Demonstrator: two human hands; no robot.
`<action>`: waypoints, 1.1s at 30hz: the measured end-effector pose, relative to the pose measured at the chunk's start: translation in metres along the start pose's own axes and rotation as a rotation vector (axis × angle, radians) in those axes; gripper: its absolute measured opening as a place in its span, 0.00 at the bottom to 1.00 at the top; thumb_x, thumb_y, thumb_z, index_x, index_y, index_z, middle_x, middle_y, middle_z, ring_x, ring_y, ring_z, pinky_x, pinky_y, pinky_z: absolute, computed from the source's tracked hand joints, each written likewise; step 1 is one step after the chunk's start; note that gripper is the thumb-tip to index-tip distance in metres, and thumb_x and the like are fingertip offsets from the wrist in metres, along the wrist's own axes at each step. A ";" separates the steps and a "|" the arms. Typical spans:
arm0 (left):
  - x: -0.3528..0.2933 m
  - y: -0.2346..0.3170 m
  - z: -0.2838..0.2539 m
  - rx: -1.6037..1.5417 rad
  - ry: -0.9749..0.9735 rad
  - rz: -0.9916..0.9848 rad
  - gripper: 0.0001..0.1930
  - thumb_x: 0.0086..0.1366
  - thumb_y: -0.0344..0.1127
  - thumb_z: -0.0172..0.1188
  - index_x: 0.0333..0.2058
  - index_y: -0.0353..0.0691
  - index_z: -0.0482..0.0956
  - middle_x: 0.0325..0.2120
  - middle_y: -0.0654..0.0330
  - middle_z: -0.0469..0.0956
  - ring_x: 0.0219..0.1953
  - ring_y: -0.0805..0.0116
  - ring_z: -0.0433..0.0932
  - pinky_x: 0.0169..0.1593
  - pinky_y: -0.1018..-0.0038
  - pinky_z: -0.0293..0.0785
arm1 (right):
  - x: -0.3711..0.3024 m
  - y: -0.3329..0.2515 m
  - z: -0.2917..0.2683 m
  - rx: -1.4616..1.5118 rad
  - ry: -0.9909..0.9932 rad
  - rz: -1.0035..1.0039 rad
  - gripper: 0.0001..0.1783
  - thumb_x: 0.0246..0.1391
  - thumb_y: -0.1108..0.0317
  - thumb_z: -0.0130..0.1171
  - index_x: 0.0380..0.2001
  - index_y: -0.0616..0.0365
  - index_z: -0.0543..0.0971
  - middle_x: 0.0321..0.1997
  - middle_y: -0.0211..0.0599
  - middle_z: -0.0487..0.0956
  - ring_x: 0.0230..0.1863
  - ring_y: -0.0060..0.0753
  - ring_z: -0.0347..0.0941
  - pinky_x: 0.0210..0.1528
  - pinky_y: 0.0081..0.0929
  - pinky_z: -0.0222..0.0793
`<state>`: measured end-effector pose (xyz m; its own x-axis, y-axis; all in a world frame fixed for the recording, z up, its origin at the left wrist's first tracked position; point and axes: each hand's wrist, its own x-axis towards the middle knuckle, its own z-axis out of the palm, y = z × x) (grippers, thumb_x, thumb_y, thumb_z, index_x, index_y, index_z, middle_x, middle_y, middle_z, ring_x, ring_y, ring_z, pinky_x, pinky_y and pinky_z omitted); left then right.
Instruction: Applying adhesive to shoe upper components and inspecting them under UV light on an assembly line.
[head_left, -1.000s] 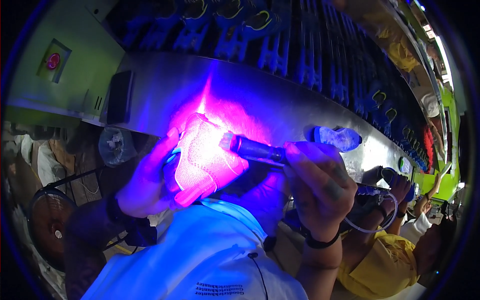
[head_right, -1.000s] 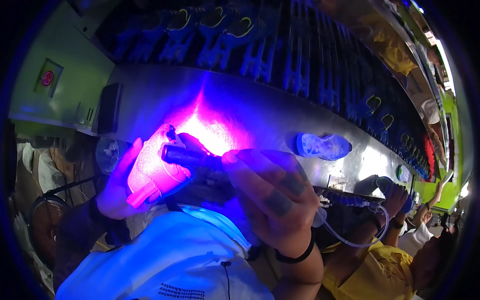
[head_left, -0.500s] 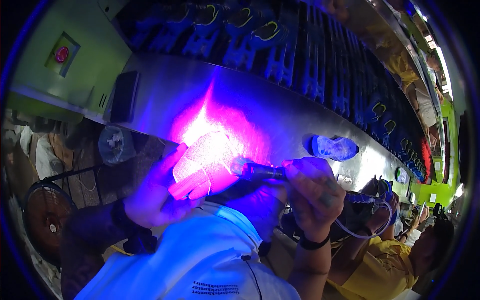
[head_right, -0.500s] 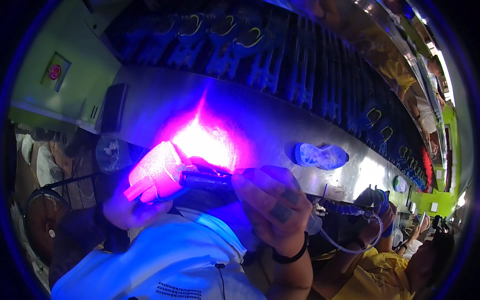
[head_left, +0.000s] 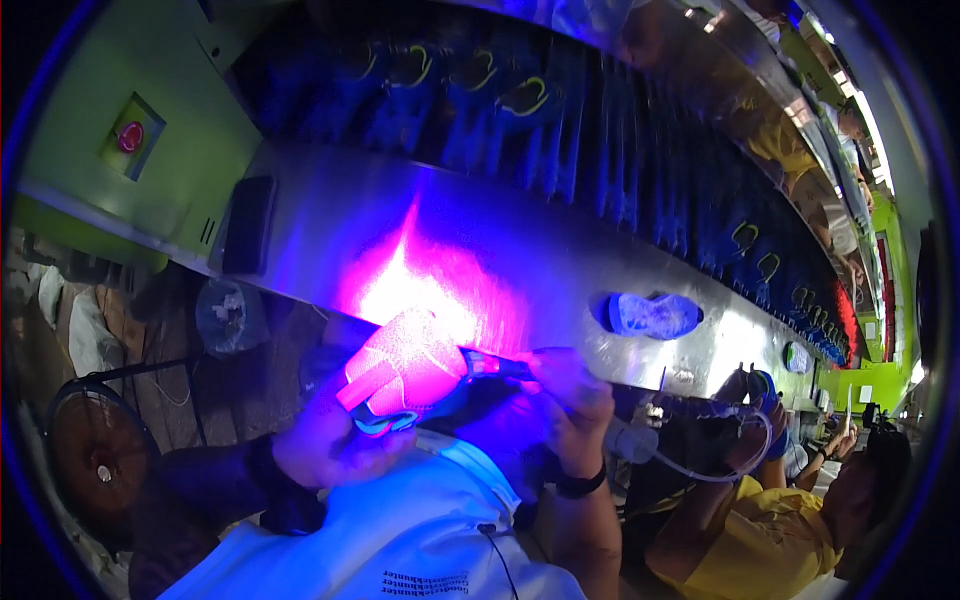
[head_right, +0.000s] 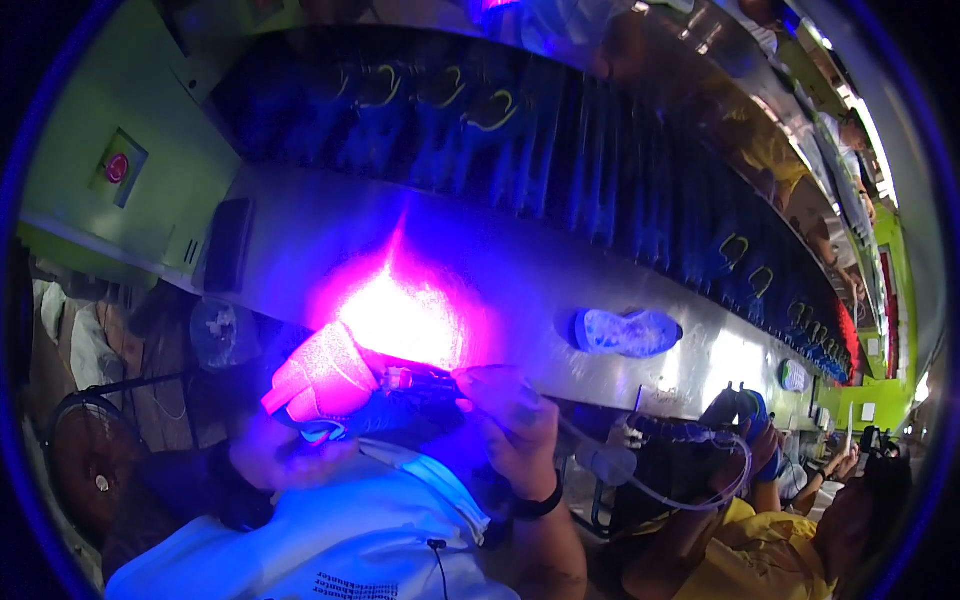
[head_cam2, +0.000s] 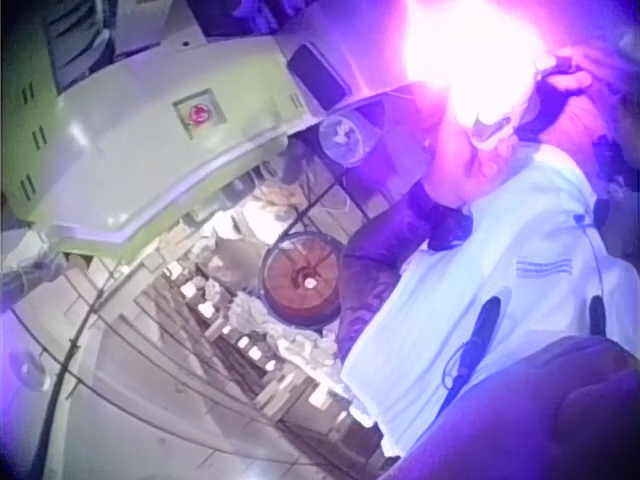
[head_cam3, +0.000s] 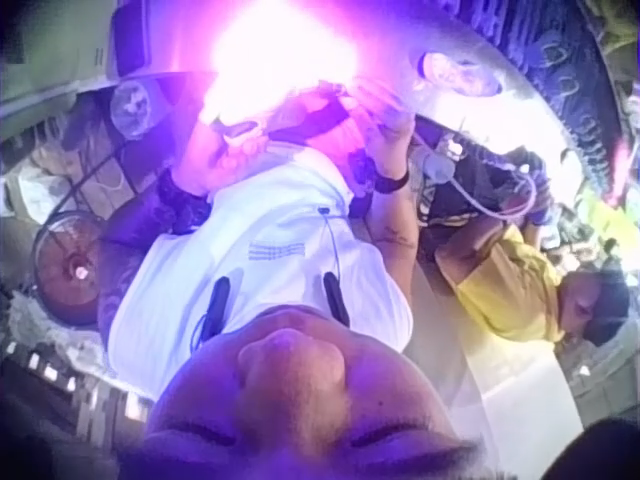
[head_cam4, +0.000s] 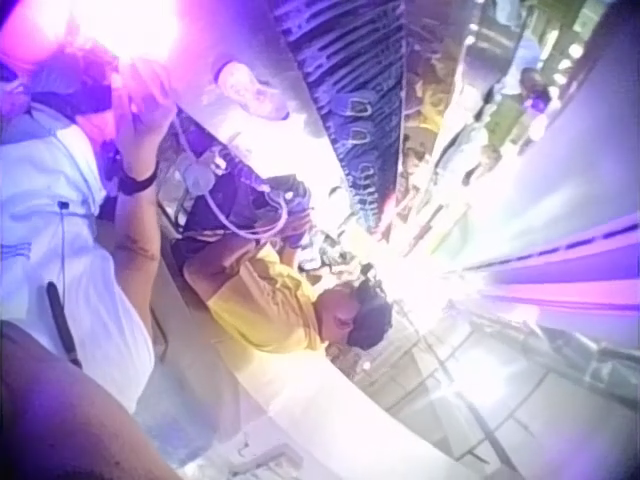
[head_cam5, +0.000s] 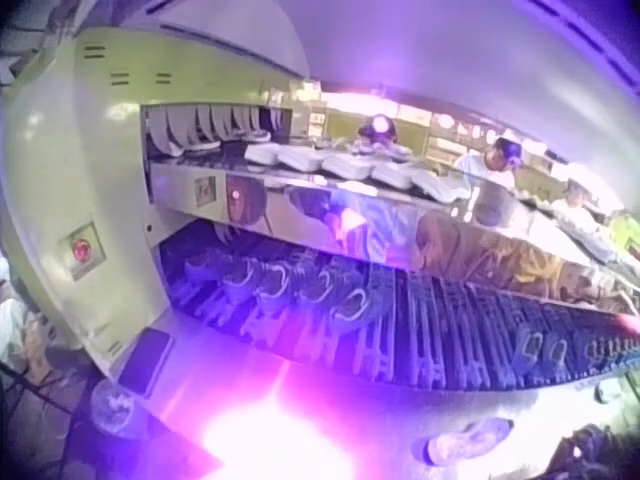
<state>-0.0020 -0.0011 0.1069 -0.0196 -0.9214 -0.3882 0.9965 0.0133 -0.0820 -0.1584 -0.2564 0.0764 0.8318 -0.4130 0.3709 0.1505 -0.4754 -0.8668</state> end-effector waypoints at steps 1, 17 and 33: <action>0.006 -0.003 0.011 0.096 0.254 0.017 0.18 0.75 0.45 0.53 0.58 0.44 0.72 0.36 0.55 0.78 0.20 0.69 0.74 0.23 0.79 0.72 | -0.002 0.002 0.003 0.000 0.006 0.079 0.19 0.52 0.77 0.69 0.49 0.57 0.86 0.47 0.42 0.86 0.46 0.41 0.82 0.50 0.33 0.77; 0.039 0.027 0.026 0.388 0.082 0.185 0.37 0.75 0.64 0.44 0.70 0.43 0.58 0.54 0.52 0.77 0.43 0.66 0.83 0.44 0.70 0.81 | 0.033 -0.023 -0.002 0.102 -0.047 0.233 0.19 0.61 0.66 0.65 0.54 0.57 0.83 0.48 0.46 0.85 0.48 0.41 0.82 0.52 0.34 0.75; 0.228 0.141 0.073 0.910 -0.012 0.197 0.21 0.74 0.49 0.56 0.55 0.39 0.77 0.48 0.59 0.82 0.49 0.66 0.82 0.52 0.67 0.79 | -0.017 0.111 -0.039 0.117 0.720 0.460 0.21 0.67 0.68 0.59 0.59 0.67 0.76 0.52 0.47 0.82 0.52 0.36 0.79 0.56 0.32 0.73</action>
<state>0.1398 -0.2378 0.0739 0.1527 -0.9389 -0.3084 0.6617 -0.1346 0.7376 -0.1763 -0.3327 -0.0134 0.2877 -0.9558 0.0612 -0.0313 -0.0732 -0.9968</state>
